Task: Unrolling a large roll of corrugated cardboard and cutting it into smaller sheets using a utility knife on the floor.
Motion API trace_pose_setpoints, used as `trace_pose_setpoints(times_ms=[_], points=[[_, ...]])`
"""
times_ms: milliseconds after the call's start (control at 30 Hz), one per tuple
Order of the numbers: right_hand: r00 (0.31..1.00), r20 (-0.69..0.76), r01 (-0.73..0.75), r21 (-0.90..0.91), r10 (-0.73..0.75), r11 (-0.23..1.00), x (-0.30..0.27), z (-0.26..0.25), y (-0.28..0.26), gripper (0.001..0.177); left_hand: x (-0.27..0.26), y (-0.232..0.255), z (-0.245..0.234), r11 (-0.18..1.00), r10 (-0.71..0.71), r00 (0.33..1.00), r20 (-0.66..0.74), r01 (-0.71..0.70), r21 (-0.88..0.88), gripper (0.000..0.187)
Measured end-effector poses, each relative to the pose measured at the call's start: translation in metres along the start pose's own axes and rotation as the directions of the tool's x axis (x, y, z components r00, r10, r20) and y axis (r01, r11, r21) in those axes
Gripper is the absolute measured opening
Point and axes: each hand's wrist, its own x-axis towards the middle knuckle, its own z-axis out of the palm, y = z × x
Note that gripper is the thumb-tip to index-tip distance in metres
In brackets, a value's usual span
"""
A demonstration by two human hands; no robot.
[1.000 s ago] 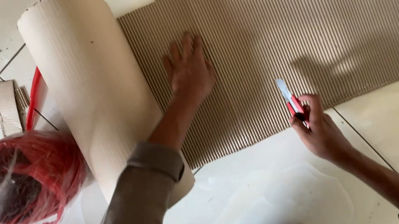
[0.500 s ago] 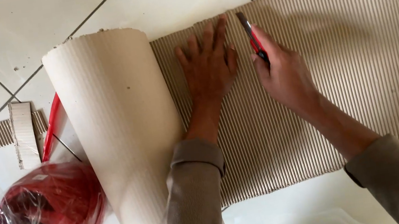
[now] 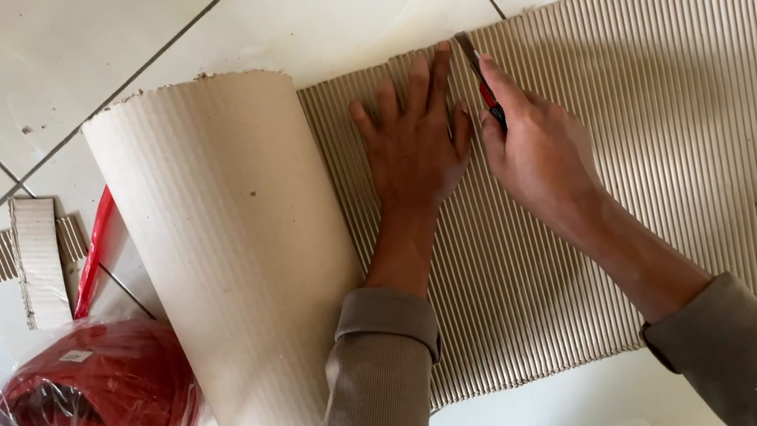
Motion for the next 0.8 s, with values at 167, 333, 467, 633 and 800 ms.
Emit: trace_pose_setpoints(times_ms=[167,333,467,633,800], points=[[1.0,0.007,-0.027,0.025,0.027,0.999,-0.001,-0.007,-0.005,0.055,-0.002,0.0,0.006,1.0,-0.007,1.0,0.019,0.007,-0.011,0.058],[0.997,0.042,-0.065,-0.019,0.066,0.998,-0.001,-0.004,-0.006,0.056,-0.002,0.0,0.005,0.999,-0.011,1.0,0.01,0.012,-0.038,0.057],[0.996,0.053,-0.064,-0.058,0.067,0.996,0.002,-0.002,-0.009,0.054,-0.002,-0.001,0.005,1.0,-0.012,1.0,0.027,0.013,-0.025,0.057],[0.994,0.076,-0.074,-0.053,0.077,0.996,0.006,-0.009,-0.016,0.054,-0.002,0.0,0.005,1.0,-0.014,0.998,0.057,0.014,-0.011,0.057],[0.994,0.079,-0.065,-0.079,0.071,0.995,0.005,-0.007,-0.018,0.056,-0.001,0.0,0.002,1.0,-0.005,0.998,0.067,0.006,-0.012,0.056]])
